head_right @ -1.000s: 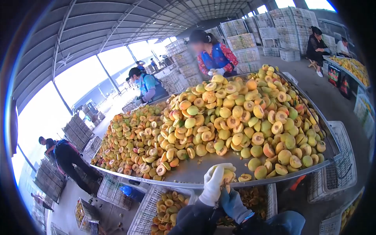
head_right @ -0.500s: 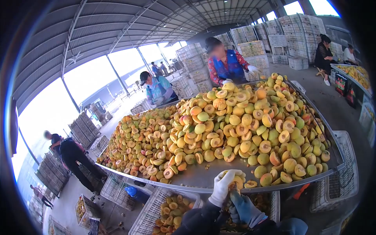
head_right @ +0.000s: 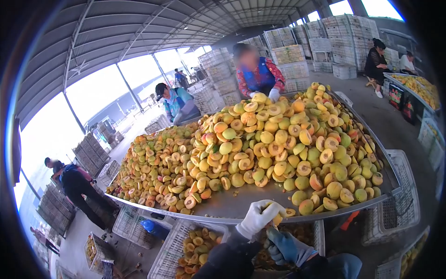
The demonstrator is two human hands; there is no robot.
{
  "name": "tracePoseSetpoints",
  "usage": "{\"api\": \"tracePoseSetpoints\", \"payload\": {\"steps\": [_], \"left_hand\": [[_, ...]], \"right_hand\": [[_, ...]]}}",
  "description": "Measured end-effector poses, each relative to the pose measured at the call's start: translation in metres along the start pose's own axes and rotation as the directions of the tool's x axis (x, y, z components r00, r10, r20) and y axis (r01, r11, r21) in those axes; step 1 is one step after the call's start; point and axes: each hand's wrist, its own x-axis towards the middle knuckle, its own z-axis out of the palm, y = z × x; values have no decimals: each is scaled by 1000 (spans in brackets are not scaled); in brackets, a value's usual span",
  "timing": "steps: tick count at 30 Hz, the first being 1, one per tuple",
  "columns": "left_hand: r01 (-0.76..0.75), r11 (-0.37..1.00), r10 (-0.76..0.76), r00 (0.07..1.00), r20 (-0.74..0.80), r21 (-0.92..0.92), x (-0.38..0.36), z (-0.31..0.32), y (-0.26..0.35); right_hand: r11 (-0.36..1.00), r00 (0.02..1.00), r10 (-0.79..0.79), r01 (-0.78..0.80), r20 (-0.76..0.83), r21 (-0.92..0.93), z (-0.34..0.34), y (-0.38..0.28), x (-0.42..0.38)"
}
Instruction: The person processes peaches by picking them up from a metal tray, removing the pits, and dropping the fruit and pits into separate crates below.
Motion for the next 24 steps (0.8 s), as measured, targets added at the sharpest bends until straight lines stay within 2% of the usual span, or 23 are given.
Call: {"api": "tracePoseSetpoints", "payload": {"steps": [2, 3, 6, 9, 12, 15, 18, 19, 22, 23, 24], "left_hand": [[-106, 993, 102, 991, -85, -46, 0, 6, 0], [36, 982, -52, 995, -85, -184, -5, 4, 4], [-133, 965, 101, 984, -145, -226, 4, 6, -22], [34, 999, -34, 999, -19, -34, 3, 1, -13], [30, 997, -24, 997, 78, -74, 2, -3, -13], [17, 903, 45, 990, 133, -430, 3, -2, -20], [51, 981, -19, 986, 166, -185, 0, -3, -6], [11, 997, 3, 985, 171, -79, 1, -5, -5], [-46, 997, 51, 993, 109, -55, 0, -3, -14], [-92, 992, 101, 990, 95, -86, -1, -3, -15], [-71, 986, 88, 990, 110, -148, -1, -4, -15]], "right_hand": [[993, 989, -48, 32, 138, 117, -5, 1, 2], [984, 976, -79, 43, 205, 175, -8, 1, 2], [995, 990, -49, 37, 132, 95, -5, -2, 3], [990, 995, -84, 78, -52, -116, -1, 2, 5], [999, 998, -44, 45, 32, -29, -3, 4, -1], [990, 986, -37, 14, 164, 139, -5, 7, 1], [999, 998, -35, 34, 50, 19, 1, 3, -6], [998, 1000, -22, 22, 7, -57, 2, 0, -8], [999, 998, -15, 13, 65, 32, -2, 5, -4], [998, 995, -31, 26, 97, 52, -2, 6, -4], [998, 993, -31, 23, 113, 66, -2, 5, -4]]}}
